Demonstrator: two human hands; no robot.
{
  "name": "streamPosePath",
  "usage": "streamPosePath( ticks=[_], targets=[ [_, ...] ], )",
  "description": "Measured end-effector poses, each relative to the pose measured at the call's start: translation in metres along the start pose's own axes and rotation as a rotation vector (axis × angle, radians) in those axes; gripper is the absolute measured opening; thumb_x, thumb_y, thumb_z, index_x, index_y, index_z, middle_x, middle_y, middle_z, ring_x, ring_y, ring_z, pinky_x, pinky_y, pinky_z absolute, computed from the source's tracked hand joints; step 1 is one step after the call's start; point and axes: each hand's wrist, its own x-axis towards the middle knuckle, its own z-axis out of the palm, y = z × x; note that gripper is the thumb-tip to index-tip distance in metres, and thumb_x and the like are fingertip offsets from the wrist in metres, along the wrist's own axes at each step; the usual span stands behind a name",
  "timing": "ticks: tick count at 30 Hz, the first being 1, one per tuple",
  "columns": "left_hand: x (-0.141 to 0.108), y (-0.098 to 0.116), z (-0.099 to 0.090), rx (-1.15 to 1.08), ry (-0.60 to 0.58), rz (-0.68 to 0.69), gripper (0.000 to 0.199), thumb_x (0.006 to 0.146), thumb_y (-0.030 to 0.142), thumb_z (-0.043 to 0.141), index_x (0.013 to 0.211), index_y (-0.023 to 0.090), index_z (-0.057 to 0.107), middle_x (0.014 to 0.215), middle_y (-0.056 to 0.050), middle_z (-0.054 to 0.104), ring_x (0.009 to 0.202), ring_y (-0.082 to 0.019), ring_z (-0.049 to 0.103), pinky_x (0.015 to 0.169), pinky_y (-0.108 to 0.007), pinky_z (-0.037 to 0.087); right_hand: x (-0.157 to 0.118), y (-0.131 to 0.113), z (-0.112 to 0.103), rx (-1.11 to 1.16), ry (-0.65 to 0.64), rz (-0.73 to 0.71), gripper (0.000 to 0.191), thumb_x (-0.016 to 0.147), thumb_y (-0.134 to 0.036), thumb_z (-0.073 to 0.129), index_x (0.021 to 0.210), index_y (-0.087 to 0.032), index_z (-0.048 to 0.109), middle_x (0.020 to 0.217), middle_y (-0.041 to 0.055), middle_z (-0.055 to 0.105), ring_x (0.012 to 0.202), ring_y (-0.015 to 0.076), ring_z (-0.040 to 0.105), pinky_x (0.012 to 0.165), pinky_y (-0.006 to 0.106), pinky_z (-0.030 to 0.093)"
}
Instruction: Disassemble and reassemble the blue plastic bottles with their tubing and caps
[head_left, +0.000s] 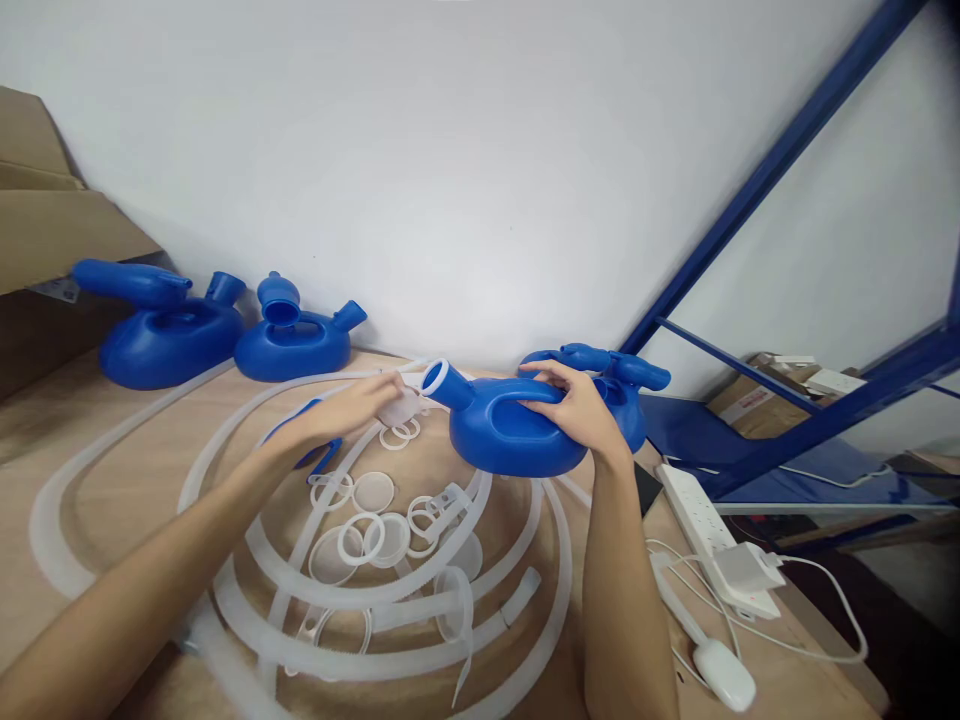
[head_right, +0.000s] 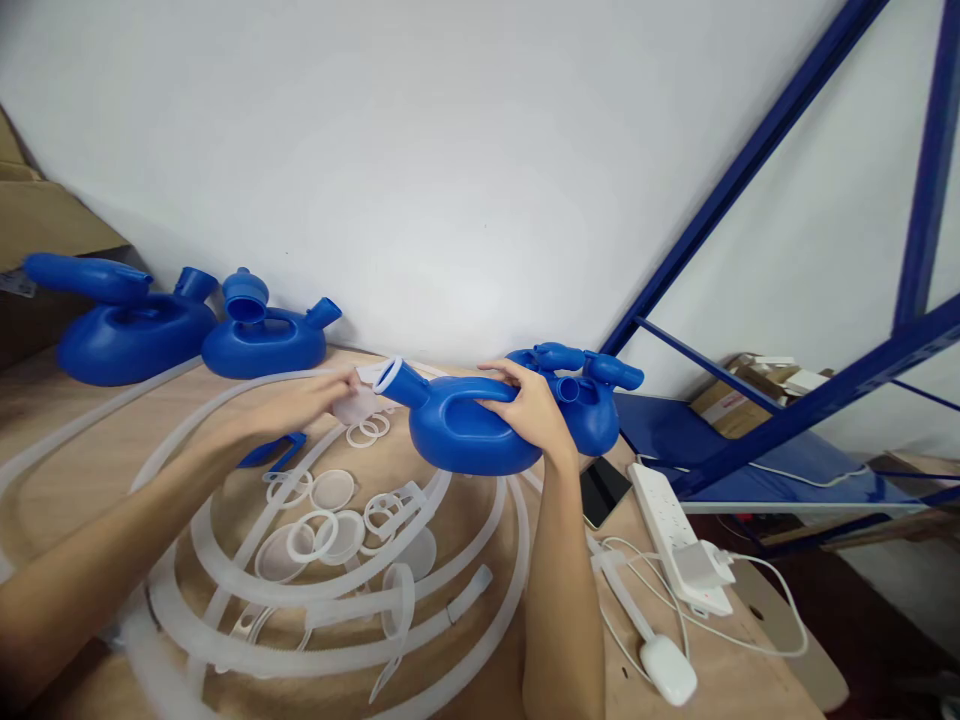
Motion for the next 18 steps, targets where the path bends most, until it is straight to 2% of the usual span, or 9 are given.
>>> streamPosePath(
  ticks=[2,4,6,8,10,13,15,18],
  targets=[
    [0.0,0.005,-0.012,-0.263,0.169,-0.106,0.025,0.095,0.042,0.041,0.098,0.021,0.054,0.096,-0.008,0.073,0.078,-0.021,0.071,0.073,-0.036,0.06,0.0,-0.002,0.001,0.027,-0.002,-0.004,0.037,0.079,-0.031,0.082,0.115,-0.024,0.076,0.104,0.0055,0.079,0.099,0.0286,0.075,0.098,0.045,0.059],
    [0.0,0.01,-0.02,-0.585,0.297,-0.213,0.021,0.086,0.04,0.054,0.097,0.021,0.053,0.083,-0.005,0.069,0.06,-0.016,0.063,0.058,-0.03,0.054,0.001,-0.004,0.004,0.049,-0.01,-0.004,0.038,0.078,-0.03,0.082,0.116,-0.025,0.076,0.105,0.0053,0.079,0.1,0.0284,0.075,0.099,0.045,0.059],
    [-0.002,0.013,-0.028,-0.795,0.343,-0.268,0.025,0.078,0.034,0.062,0.098,0.02,0.058,0.073,-0.001,0.064,0.049,-0.012,0.05,0.047,-0.026,0.044,0.002,-0.006,0.008,0.061,-0.017,-0.002,0.039,0.078,-0.029,0.082,0.116,-0.024,0.076,0.106,0.0054,0.079,0.1,0.0281,0.075,0.1,0.045,0.059],
    [-0.006,0.013,-0.041,-0.788,0.317,-0.271,0.028,0.074,0.032,0.066,0.099,0.02,0.062,0.069,0.001,0.061,0.045,-0.01,0.045,0.043,-0.025,0.038,0.002,-0.007,0.011,0.05,-0.024,-0.001,0.039,0.078,-0.028,0.081,0.116,-0.024,0.076,0.108,0.0058,0.079,0.101,0.0279,0.075,0.1,0.045,0.058],
    [-0.012,0.01,-0.057,-0.659,0.293,-0.288,0.03,0.071,0.034,0.073,0.095,0.019,0.065,0.067,0.0,0.062,0.047,-0.011,0.049,0.046,-0.025,0.041,0.003,-0.006,0.013,0.021,-0.031,-0.005,0.038,0.079,-0.029,0.081,0.116,-0.024,0.076,0.108,0.0062,0.079,0.101,0.0282,0.075,0.101,0.045,0.058],
    [-0.023,-0.006,-0.076,-0.271,0.25,-0.339,0.048,0.07,0.048,0.081,0.104,0.018,0.069,0.075,-0.003,0.07,0.064,-0.019,0.065,0.058,-0.028,0.052,0.004,-0.003,0.014,-0.016,-0.049,-0.018,0.037,0.079,-0.027,0.08,0.116,-0.024,0.077,0.108,0.0062,0.08,0.102,0.0282,0.075,0.102,0.045,0.057],
    [-0.026,-0.023,-0.081,0.044,0.169,-0.371,0.068,0.068,0.061,0.08,0.119,0.019,0.066,0.086,-0.004,0.074,0.081,-0.026,0.071,0.068,-0.031,0.055,0.004,-0.001,0.016,-0.023,-0.06,-0.026,0.037,0.08,-0.025,0.079,0.116,-0.023,0.076,0.11,0.0064,0.08,0.104,0.0279,0.075,0.103,0.045,0.056],
    [-0.023,-0.05,-0.075,0.364,-0.004,-0.44,0.087,0.06,0.064,0.08,0.131,0.019,0.059,0.103,-0.008,0.076,0.101,-0.032,0.072,0.081,-0.034,0.056,0.006,0.002,0.021,-0.013,-0.064,-0.024,0.037,0.081,-0.024,0.079,0.117,-0.022,0.076,0.116,0.0073,0.08,0.109,0.0279,0.075,0.105,0.044,0.056]
  ],
)
